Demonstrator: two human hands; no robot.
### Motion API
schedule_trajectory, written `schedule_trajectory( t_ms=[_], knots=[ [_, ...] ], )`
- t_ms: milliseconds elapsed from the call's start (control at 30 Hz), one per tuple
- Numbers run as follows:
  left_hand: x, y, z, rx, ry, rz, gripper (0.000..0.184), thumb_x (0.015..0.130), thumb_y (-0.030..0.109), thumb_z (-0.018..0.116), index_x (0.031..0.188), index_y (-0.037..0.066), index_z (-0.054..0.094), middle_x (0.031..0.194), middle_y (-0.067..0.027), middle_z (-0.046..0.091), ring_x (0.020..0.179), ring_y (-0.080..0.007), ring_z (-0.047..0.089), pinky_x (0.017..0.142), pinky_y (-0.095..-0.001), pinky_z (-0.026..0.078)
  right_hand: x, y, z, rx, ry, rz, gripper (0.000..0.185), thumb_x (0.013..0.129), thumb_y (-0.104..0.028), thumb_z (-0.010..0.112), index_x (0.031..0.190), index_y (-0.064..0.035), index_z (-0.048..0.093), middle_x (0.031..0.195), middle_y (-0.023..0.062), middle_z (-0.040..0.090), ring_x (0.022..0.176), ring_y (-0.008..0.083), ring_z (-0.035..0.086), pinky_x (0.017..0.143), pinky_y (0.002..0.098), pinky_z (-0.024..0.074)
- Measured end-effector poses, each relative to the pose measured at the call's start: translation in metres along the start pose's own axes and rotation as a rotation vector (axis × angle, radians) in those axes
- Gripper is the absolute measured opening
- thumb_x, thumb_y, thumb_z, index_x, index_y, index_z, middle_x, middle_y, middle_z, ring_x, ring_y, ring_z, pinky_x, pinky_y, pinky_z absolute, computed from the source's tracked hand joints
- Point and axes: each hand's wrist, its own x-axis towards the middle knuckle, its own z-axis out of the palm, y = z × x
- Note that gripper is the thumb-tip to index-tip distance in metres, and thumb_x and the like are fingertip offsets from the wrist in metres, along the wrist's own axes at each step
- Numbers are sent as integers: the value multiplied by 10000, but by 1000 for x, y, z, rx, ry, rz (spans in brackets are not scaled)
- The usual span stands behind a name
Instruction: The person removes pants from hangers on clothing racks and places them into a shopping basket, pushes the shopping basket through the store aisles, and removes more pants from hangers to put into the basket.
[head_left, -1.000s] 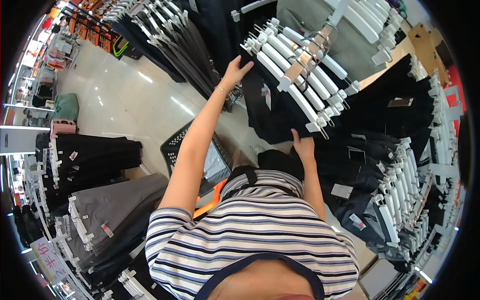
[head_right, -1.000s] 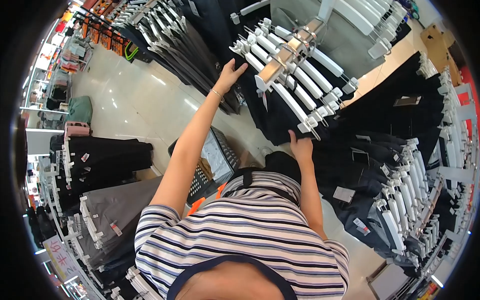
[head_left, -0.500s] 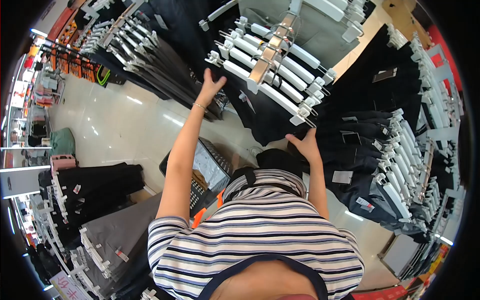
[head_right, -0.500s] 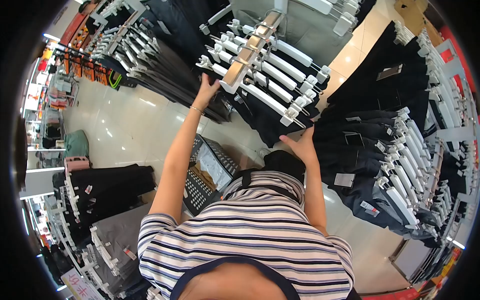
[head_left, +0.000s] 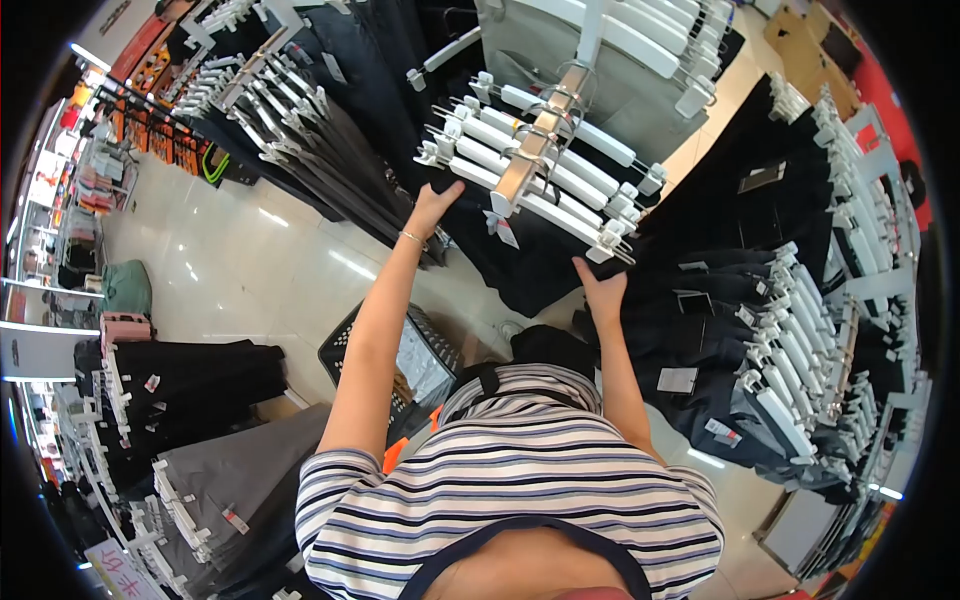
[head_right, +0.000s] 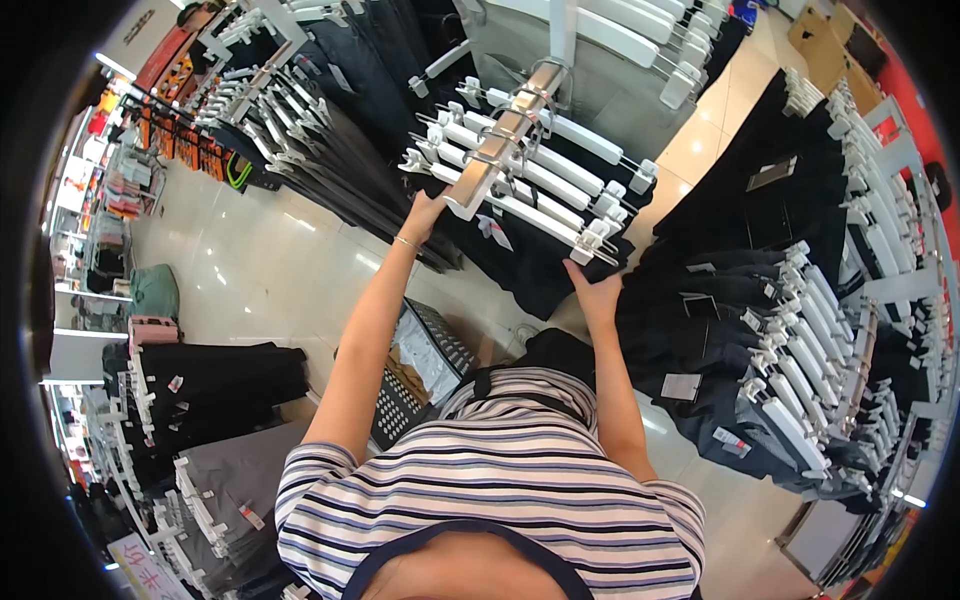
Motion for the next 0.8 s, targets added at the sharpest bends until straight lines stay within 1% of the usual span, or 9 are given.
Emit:
schedule_trajectory(
  t_ms=[67, 167, 233, 333, 367, 500, 633, 733, 800],
  knots=[
    [-4, -9, -5, -33, -26, -26, 327, 797, 230, 674, 983, -22, 581, 863, -42, 616, 755, -118, 576, 678, -267, 480, -10, 35, 14, 94, -14, 106, 353, 713, -159, 757, 937, 54, 585, 885, 83, 618, 820, 140, 544, 768, 282, 434],
    [-20, -1, -5, -155, -51, -83, 354, 794, 249, 678, 991, -26, 573, 862, -47, 615, 742, -123, 576, 669, -267, 479, -14, 69, 16, 89, -36, -11, 329, 765, -163, 710, 958, 65, 574, 927, 77, 622, 848, 137, 541, 781, 284, 428],
    [-22, -7, -11, -41, -61, -114, 408, 830, 298, 629, 1056, -23, 522, 932, -49, 596, 811, -125, 562, 721, -270, 471, -10, 79, 11, 88, -45, -87, 317, 808, -190, 664, 983, 57, 571, 923, 66, 621, 841, 156, 543, 773, 282, 430],
    [-34, -30, -7, -3, 31, -93, 443, 857, 362, 580, 1073, -18, 510, 963, -46, 585, 859, -124, 548, 763, -267, 455, -10, 93, 0, 154, -56, 44, 340, 829, -212, 638, 1017, 58, 553, 950, 74, 613, 867, 164, 537, 785, 279, 420],
    [-40, -39, -4, -13, 82, -72, 449, 861, 381, 568, 1065, -15, 517, 961, -44, 584, 865, -123, 545, 771, -265, 450, -12, 97, -4, 171, -107, 201, 374, 838, -234, 627, 1070, 44, 530, 1012, 81, 593, 934, 178, 530, 825, 282, 403],
    [-61, -103, 4, -79, 119, -146, 485, 840, 407, 587, 1117, 12, 542, 1050, -44, 572, 962, -129, 506, 852, -277, 400, -27, 63, -3, 127, -111, 179, 510, 823, -268, 638, 1179, 42, 447, 1164, 140, 513, 1066, 221, 481, 921, 295, 352],
    [-96, -108, 25, -51, -22, -231, 644, 777, 372, 670, 1240, 0, 419, 1176, -99, 510, 1100, -180, 462, 944, -301, 346, -41, 28, -4, -88, -286, 535, 620, 843, -271, 612, 1277, 65, 323, 1248, 176, 447, 1190, 230, 391, 984, 280, 298],
    [-103, -105, 38, -40, 70, -127, 747, 747, 328, 709, 1291, -6, 320, 1235, -121, 448, 1151, -200, 417, 965, -311, 327, -42, 15, 2, 118, -151, 151, 560, 849, -240, 609, 1240, 70, 356, 1219, 177, 463, 1152, 219, 419, 968, 280, 314],
    [-99, -98, 40, 75, 157, 17, 781, 740, 292, 719, 1300, -16, 270, 1253, -130, 415, 1164, -207, 393, 972, -313, 319, -32, 4, 2, 239, -86, 10, 455, 855, -193, 602, 1174, 63, 403, 1135, 120, 509, 1039, 167, 477, 901, 266, 365]
  ],
)
